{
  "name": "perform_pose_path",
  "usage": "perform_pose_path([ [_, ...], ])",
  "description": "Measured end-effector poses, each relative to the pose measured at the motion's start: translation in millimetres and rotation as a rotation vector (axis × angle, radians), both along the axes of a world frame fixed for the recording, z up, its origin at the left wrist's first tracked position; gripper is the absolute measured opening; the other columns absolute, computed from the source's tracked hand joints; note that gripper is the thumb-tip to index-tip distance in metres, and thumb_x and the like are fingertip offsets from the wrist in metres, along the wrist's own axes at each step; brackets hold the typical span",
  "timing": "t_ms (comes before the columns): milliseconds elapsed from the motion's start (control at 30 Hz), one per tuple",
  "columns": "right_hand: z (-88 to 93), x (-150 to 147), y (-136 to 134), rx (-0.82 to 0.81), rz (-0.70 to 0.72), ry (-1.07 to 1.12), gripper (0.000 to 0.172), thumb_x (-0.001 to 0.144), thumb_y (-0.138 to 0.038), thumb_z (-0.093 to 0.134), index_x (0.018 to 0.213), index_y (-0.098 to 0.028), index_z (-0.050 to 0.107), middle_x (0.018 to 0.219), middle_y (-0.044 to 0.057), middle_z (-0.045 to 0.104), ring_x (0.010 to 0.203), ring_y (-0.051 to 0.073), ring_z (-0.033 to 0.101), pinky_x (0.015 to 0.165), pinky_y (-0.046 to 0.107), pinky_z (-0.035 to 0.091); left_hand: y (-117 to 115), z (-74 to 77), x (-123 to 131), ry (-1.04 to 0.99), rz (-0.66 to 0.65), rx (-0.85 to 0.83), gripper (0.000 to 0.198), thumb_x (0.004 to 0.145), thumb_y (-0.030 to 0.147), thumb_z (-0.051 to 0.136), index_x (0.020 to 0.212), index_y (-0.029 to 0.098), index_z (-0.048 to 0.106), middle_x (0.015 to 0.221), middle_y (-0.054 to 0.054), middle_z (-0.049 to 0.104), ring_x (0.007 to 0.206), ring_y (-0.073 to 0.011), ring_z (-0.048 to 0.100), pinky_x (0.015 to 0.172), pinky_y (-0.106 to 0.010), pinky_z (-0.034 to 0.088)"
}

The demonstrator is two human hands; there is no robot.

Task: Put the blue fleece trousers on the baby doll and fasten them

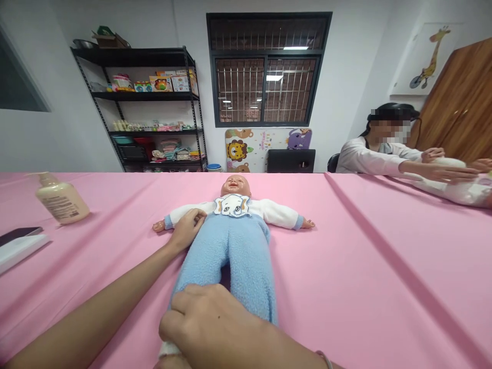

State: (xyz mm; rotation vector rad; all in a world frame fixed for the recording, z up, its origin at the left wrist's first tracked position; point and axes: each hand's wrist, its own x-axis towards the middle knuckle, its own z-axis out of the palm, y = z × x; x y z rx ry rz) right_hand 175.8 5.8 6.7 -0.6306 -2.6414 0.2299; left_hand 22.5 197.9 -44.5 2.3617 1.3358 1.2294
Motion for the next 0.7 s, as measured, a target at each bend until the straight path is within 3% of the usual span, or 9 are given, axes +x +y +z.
perform_pose_path([
  [100, 0.3, 2.1, 1.5, -0.047, 0.004, -0.025, 0.015, 0.085, -0.022, 0.05, 0.072, -0.015, 0.05, 0.074, 0.0, 0.052, 0.067, 0.01, 0.044, 0.061, 0.022, 0.033, -0.3, 1.4, 0.7, 0.019, 0.0, 0.008, 0.011, 0.08, 0.018, 0.043, 0.084, 0.019, 0.053, 0.083, -0.002, 0.057, 0.079, -0.0186, 0.053, 0.075, -0.031, 0.042],
  [200, 3.1, 8.0, 7.5, -0.342, 0.075, 0.093, 0.008, 0.082, -0.02, 0.056, 0.075, -0.016, 0.055, 0.077, -0.002, 0.056, 0.071, 0.007, 0.049, 0.067, 0.016, 0.036, -0.7, 2.6, 1.2, 0.009, 0.007, 0.008, 0.011, 0.081, 0.021, 0.043, 0.083, 0.019, 0.054, 0.084, -0.002, 0.058, 0.082, -0.0191, 0.054, 0.076, -0.032, 0.042],
  [300, 6.4, 12.4, 14.4, -0.702, 0.114, 0.205, 0.012, 0.079, -0.027, 0.062, 0.077, -0.016, 0.059, 0.073, -0.003, 0.058, 0.064, 0.006, 0.049, 0.059, 0.015, 0.037, -0.6, 2.8, 0.3, -0.011, 0.001, -0.015, 0.013, 0.082, 0.023, 0.041, 0.084, 0.019, 0.054, 0.085, -0.003, 0.059, 0.083, -0.0192, 0.055, 0.077, -0.032, 0.042],
  [367, 9.5, 15.8, 21.6, -0.841, 0.101, 0.301, 0.017, 0.078, -0.031, 0.061, 0.076, -0.014, 0.059, 0.07, -0.002, 0.058, 0.061, 0.007, 0.05, 0.055, 0.016, 0.037, -0.2, 3.4, -0.6, -0.031, -0.002, -0.031, 0.015, 0.083, 0.026, 0.041, 0.085, 0.018, 0.054, 0.087, -0.003, 0.059, 0.084, -0.0193, 0.055, 0.078, -0.032, 0.042],
  [433, 11.4, 22.5, 33.6, -0.763, -0.031, 0.44, 0.018, 0.08, -0.03, 0.058, 0.073, -0.013, 0.058, 0.069, 0.0, 0.058, 0.063, 0.009, 0.051, 0.058, 0.018, 0.039, -1.1, 6.6, 0.4, -0.065, 0.002, -0.088, 0.019, 0.084, 0.031, 0.041, 0.085, 0.018, 0.055, 0.088, -0.004, 0.06, 0.085, -0.0198, 0.055, 0.079, -0.033, 0.043],
  [567, -1.8, 50.9, 73.5, -0.229, -0.584, 0.687, 0.018, 0.081, -0.028, 0.049, 0.071, -0.015, 0.056, 0.071, 0.002, 0.06, 0.066, 0.013, 0.052, 0.063, 0.024, 0.037, -14.3, 26.8, 19.1, -0.146, 0.093, -0.246, 0.028, 0.084, 0.038, 0.043, 0.091, 0.015, 0.056, 0.097, -0.008, 0.061, 0.093, -0.0221, 0.055, 0.085, -0.035, 0.043],
  [633, -17.7, 70.2, 95.9, -0.157, -0.777, 0.74, 0.018, 0.08, -0.029, 0.046, 0.075, -0.015, 0.057, 0.072, 0.004, 0.061, 0.066, 0.015, 0.053, 0.064, 0.026, 0.038, -26.2, 41.0, 40.3, -0.118, 0.114, -0.164, 0.03, 0.084, 0.038, 0.045, 0.101, 0.015, 0.055, 0.106, -0.009, 0.059, 0.102, -0.0225, 0.052, 0.09, -0.036, 0.04],
  [700, -34.8, 88.9, 114.6, -0.175, -0.907, 0.772, 0.02, 0.078, -0.027, 0.044, 0.077, -0.014, 0.058, 0.075, 0.006, 0.063, 0.07, 0.018, 0.056, 0.066, 0.028, 0.039, -37.3, 52.9, 65.9, -0.011, 0.041, -0.076, 0.029, 0.085, 0.036, 0.044, 0.104, 0.017, 0.056, 0.109, -0.007, 0.058, 0.105, -0.0219, 0.05, 0.093, -0.036, 0.038],
])
